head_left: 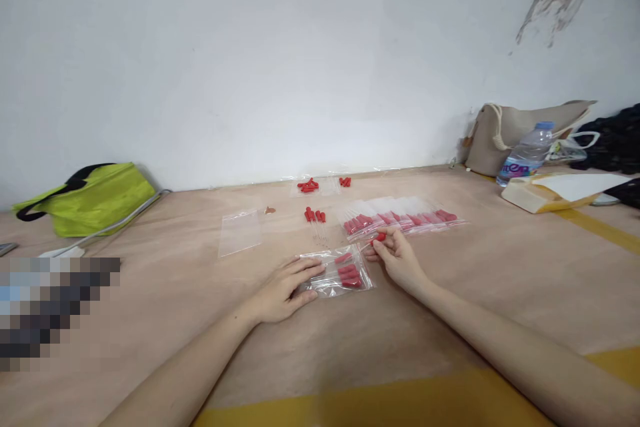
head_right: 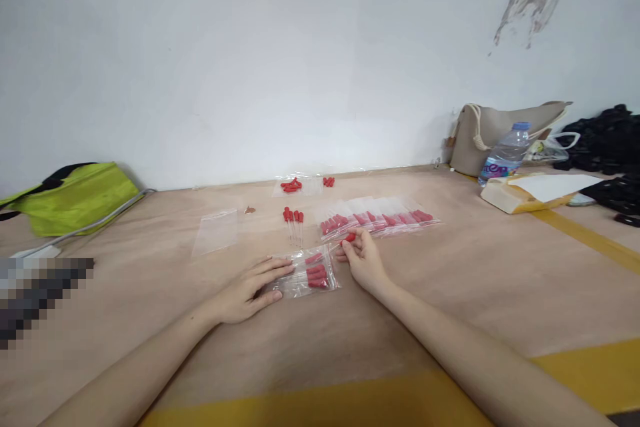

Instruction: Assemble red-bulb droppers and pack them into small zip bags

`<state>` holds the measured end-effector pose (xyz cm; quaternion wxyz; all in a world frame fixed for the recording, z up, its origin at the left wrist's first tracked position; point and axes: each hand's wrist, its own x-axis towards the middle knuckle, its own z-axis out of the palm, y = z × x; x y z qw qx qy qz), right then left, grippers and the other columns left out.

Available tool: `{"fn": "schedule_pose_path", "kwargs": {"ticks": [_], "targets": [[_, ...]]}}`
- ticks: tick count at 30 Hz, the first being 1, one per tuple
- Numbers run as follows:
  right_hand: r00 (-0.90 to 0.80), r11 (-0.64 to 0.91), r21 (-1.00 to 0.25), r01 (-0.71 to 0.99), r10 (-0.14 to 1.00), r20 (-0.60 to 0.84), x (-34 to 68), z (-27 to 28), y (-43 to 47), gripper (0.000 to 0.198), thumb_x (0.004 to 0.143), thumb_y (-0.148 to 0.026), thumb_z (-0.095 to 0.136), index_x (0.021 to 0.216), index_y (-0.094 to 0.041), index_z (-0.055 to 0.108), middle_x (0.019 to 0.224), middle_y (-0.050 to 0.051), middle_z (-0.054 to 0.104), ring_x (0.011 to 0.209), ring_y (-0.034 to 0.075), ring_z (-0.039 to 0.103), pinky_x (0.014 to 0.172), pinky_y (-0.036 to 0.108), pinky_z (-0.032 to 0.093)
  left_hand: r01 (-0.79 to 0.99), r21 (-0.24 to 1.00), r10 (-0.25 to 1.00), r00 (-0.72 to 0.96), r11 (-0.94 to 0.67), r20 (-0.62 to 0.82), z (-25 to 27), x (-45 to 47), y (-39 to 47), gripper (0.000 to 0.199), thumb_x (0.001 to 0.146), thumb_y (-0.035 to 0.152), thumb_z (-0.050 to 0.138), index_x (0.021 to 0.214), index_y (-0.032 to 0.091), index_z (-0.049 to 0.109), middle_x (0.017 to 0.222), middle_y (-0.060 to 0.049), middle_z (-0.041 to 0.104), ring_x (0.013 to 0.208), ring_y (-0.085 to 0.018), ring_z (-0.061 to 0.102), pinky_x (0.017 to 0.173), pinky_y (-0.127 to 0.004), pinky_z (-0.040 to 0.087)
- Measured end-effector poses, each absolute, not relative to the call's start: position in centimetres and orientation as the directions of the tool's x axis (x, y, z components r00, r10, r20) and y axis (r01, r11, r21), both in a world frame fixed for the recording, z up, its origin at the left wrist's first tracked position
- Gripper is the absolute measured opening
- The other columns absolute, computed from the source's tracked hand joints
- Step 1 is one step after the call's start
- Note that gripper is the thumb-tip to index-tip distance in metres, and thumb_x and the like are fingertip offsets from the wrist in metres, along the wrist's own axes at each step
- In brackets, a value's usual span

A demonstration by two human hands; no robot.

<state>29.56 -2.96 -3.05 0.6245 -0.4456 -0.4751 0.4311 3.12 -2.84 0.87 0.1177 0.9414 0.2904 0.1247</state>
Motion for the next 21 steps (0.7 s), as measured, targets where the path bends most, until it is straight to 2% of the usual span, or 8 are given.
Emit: {"fn": "schedule_pose_path", "kwargs": {"ticks": [4, 7, 10, 13, 16, 21], "targets": [[0.131, 0.293, -0.942, 0.163, 0.940, 0.315, 29.68, -2.77, -3.14, 0.026, 0.066, -0.038, 0.063, 0.082, -0.019, 0.055, 0.076, 0.003, 0.058, 0.064, 0.014, 0.055, 0.062, 0.030, 0.048, 0.512, 0.292, 0.568, 0.808, -0.808, 0.154, 0.85, 3.11, -2.83, 0.045, 0.088, 0.034, 0.042, 0.132, 0.029, 0.033, 0.134, -0.002, 0.039, 0.122, -0.020, 0.036, 0.106, -0.042, 0.021], [0.076, 0.301, -0.899, 0.317, 0.937, 0.341, 29.74, -2.82, -3.17, 0.025, 0.066, -0.033, 0.063, 0.084, -0.017, 0.059, 0.073, 0.002, 0.058, 0.059, 0.012, 0.051, 0.057, 0.027, 0.045, 0.516, 0.299, 0.575, 0.803, -0.803, 0.158, 0.90, 3.16, -2.83, 0.045, 0.087, 0.034, 0.042, 0.131, 0.029, 0.034, 0.134, -0.002, 0.039, 0.122, -0.021, 0.036, 0.105, -0.043, 0.022], [0.025, 0.270, -0.909, 0.316, 0.956, 0.293, 29.59, -3.08, -3.16, 0.027, 0.066, -0.028, 0.063, 0.089, -0.016, 0.055, 0.071, 0.001, 0.058, 0.053, 0.010, 0.049, 0.052, 0.025, 0.043, 0.521, 0.306, 0.583, 0.796, -0.797, 0.164, 0.95, 3.18, -2.84, 0.044, 0.087, 0.034, 0.044, 0.130, 0.030, 0.035, 0.134, -0.002, 0.039, 0.122, -0.021, 0.037, 0.104, -0.044, 0.023], [-0.028, 0.292, -0.927, 0.235, 0.955, 0.294, 29.31, -3.18, -3.21, 0.023, 0.069, -0.025, 0.060, 0.089, -0.017, 0.051, 0.083, 0.004, 0.061, 0.068, 0.013, 0.057, 0.062, 0.026, 0.046, 0.525, 0.305, 0.585, 0.797, -0.795, 0.152, 0.96, 3.18, -2.88, 0.045, 0.087, 0.034, 0.043, 0.131, 0.029, 0.034, 0.134, -0.003, 0.039, 0.122, -0.021, 0.036, 0.105, -0.043, 0.022], [-0.106, 0.296, -0.944, 0.144, 0.953, 0.283, 29.09, -3.16, -3.23, 0.022, 0.073, -0.026, 0.056, 0.092, -0.018, 0.048, 0.085, 0.004, 0.062, 0.078, 0.015, 0.060, 0.068, 0.027, 0.047, 0.526, 0.302, 0.583, 0.800, -0.795, 0.142, 0.92, 3.17, -2.88, 0.046, 0.088, 0.033, 0.042, 0.132, 0.028, 0.031, 0.135, -0.003, 0.038, 0.123, -0.020, 0.035, 0.106, -0.043, 0.020], [-0.054, 0.279, -0.942, 0.188, 0.960, 0.274, 28.91, -3.39, -2.95, 0.023, 0.072, -0.027, 0.058, 0.090, -0.018, 0.047, 0.077, 0.002, 0.062, 0.061, 0.012, 0.059, 0.054, 0.024, 0.046, 0.518, 0.304, 0.576, 0.804, -0.800, 0.146, 0.83, 3.18, -2.79, 0.046, 0.088, 0.034, 0.041, 0.132, 0.029, 0.032, 0.135, -0.003, 0.038, 0.123, -0.020, 0.035, 0.106, -0.043, 0.020]]}}
